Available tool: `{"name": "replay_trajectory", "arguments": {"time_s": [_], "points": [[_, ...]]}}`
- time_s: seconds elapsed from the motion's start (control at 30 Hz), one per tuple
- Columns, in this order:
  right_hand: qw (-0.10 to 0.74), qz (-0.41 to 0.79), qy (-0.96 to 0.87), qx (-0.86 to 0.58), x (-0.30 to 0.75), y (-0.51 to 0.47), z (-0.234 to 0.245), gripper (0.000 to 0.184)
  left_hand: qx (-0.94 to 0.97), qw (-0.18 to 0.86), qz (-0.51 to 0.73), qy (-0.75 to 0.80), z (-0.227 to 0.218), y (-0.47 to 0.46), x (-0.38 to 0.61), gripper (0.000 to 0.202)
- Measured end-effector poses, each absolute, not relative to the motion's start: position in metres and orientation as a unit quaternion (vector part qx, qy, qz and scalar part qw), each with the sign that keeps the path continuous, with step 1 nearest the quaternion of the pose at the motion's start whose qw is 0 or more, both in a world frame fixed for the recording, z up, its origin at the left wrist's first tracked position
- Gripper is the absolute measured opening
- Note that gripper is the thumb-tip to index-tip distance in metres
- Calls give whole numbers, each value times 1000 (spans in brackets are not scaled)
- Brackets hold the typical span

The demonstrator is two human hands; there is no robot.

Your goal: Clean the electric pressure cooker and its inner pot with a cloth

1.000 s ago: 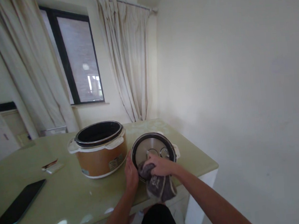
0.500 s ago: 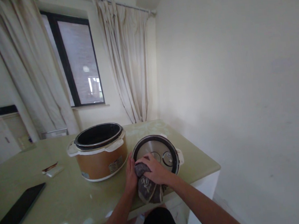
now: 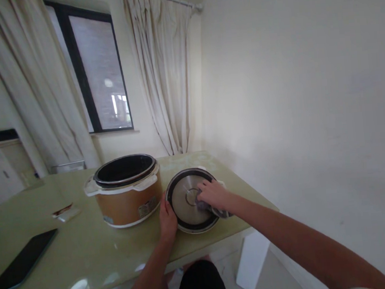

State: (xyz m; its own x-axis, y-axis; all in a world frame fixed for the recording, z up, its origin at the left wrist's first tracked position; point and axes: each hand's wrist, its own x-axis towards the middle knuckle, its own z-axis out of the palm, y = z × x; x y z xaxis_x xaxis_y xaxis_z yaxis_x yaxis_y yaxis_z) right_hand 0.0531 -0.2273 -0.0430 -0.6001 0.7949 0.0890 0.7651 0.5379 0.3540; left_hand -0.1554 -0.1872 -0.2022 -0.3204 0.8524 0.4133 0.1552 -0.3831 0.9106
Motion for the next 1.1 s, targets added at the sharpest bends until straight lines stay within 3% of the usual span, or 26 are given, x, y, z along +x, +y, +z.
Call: {"name": "replay_trajectory", "arguments": {"time_s": [0.13, 0.3, 0.5, 0.63, 0.87, 1.0, 1.1], "points": [[-42, 218, 844, 488, 30, -184, -28, 22, 521, 275, 645, 487, -203, -190, -155, 53], [-136, 204, 833, 496, -14, -162, -36, 49, 522, 293, 647, 472, -198, -194, -157, 54], [-316, -27, 849, 423, -38, -183, -82, 50, 490, 345, 643, 478, -196, -198, -158, 61], [-274, -131, 875, 377, -21, -204, -94, 55, 475, 363, 655, 462, -196, -198, -160, 65], [-62, -185, 932, 305, 27, -230, -76, 48, 506, 351, 645, 452, -191, -198, -161, 67], [-63, -140, 926, 345, 23, -238, -75, 49, 507, 363, 647, 439, -189, -199, -161, 65], [-128, -138, 916, 354, 6, -234, -86, 51, 499, 379, 645, 438, -189, -198, -162, 65]]}}
